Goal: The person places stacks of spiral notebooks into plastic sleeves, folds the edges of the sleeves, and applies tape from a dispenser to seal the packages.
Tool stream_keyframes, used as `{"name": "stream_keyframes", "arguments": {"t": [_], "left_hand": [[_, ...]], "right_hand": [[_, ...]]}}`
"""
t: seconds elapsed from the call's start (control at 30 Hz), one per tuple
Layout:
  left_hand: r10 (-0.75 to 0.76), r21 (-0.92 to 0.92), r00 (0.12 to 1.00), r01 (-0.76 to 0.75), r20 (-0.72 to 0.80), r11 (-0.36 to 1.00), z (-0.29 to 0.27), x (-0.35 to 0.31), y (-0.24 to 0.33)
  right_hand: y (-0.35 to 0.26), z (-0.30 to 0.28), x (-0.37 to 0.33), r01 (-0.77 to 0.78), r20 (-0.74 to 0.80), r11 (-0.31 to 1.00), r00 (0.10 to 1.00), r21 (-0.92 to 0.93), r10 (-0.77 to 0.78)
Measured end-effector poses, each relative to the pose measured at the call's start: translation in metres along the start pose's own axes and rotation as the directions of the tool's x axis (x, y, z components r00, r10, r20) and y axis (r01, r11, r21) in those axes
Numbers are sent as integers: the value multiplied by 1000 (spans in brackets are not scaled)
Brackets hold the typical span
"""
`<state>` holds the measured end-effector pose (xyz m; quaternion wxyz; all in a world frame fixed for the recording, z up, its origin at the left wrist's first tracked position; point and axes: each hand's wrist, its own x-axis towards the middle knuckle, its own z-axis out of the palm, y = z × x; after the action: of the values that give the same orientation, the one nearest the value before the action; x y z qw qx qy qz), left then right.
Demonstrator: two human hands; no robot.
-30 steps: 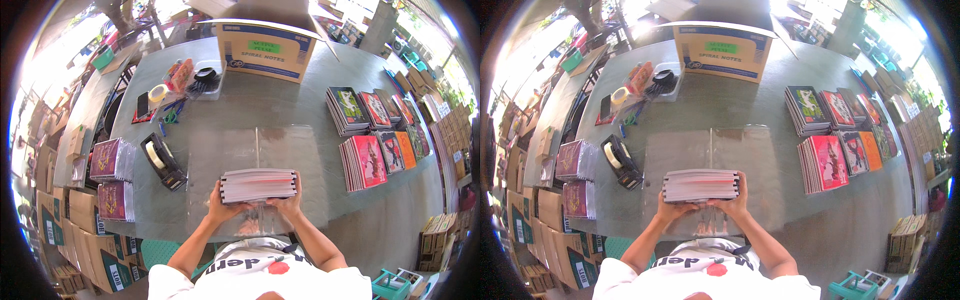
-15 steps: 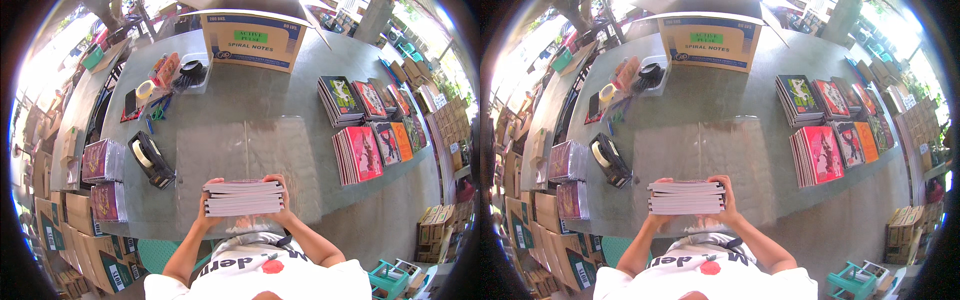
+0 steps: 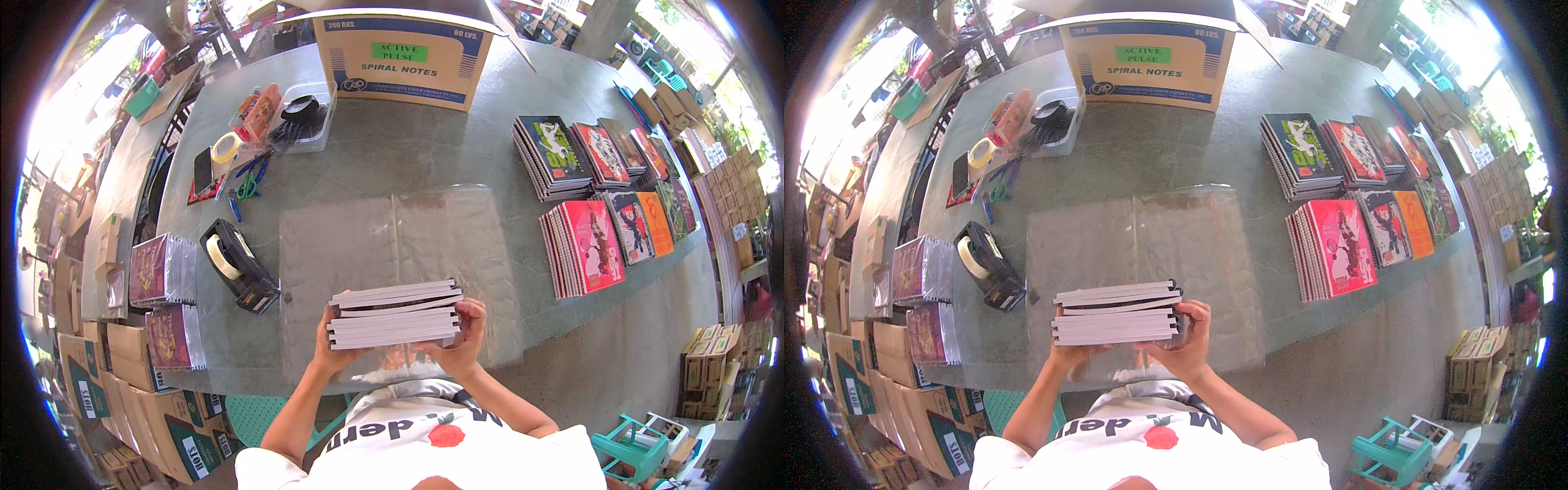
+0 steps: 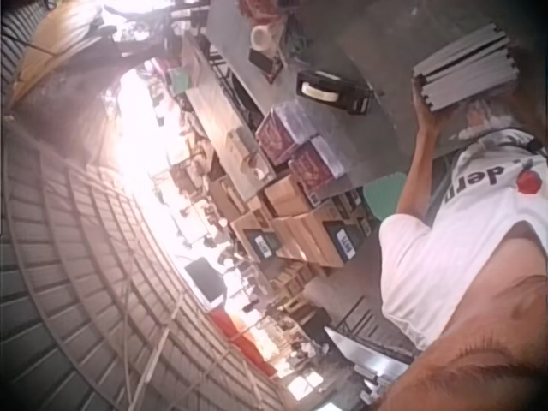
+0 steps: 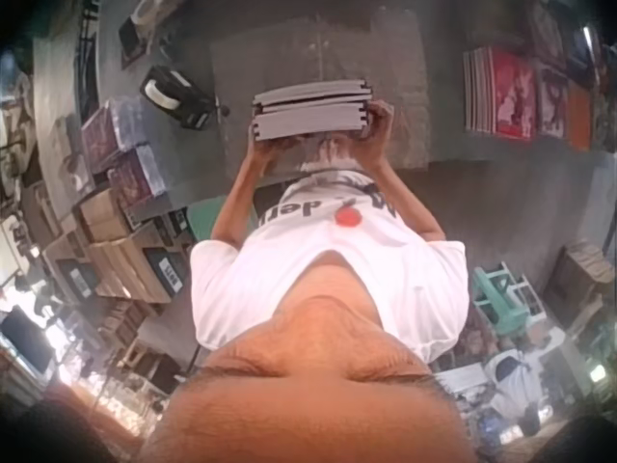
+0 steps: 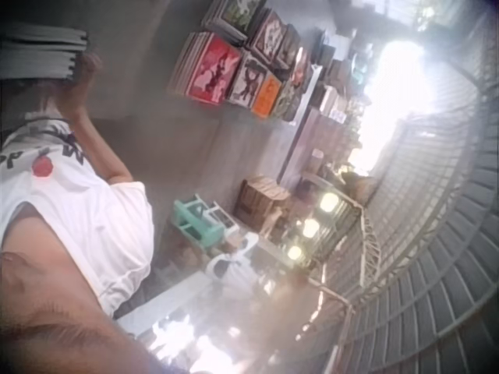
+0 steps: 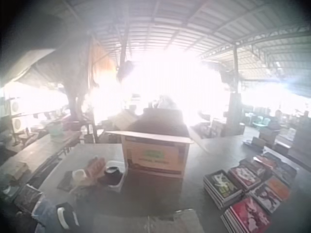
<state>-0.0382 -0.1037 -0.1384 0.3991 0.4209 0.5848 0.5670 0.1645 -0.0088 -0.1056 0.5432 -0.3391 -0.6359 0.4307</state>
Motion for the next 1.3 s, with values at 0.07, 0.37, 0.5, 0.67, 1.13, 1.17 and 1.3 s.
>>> {"name": "stream_keyframes", "arguments": {"t": [0.07,0.37,0.5,0.67,1.13,1.17,1.3], "left_hand": [[152,199,987,-158,45,967,-7,-5,-3],[121,-51,983,-115,135,992,-14,2,17],[78,-138,994,-68,70,988,-11,1,9],[155,30,985,-157,80,987,-18,-3,-12],[277,482,941,-336,193,809,-11,7,-3],[228,387,953,-290,199,875,-14,8,-11],[100,8,992,-101,81,995,-4,1,-54]], "right_hand": [[-15,0,7,68,162,992,986,-109,-50],[-8,-5,-3,32,111,995,993,94,-42],[-16,0,-3,-49,50,988,998,144,42],[-18,-6,4,36,212,993,977,-108,-13],[10,2,25,35,302,974,948,223,-103],[13,3,21,-17,287,969,956,248,-57],[27,1,6,-103,272,961,962,258,30]]}}
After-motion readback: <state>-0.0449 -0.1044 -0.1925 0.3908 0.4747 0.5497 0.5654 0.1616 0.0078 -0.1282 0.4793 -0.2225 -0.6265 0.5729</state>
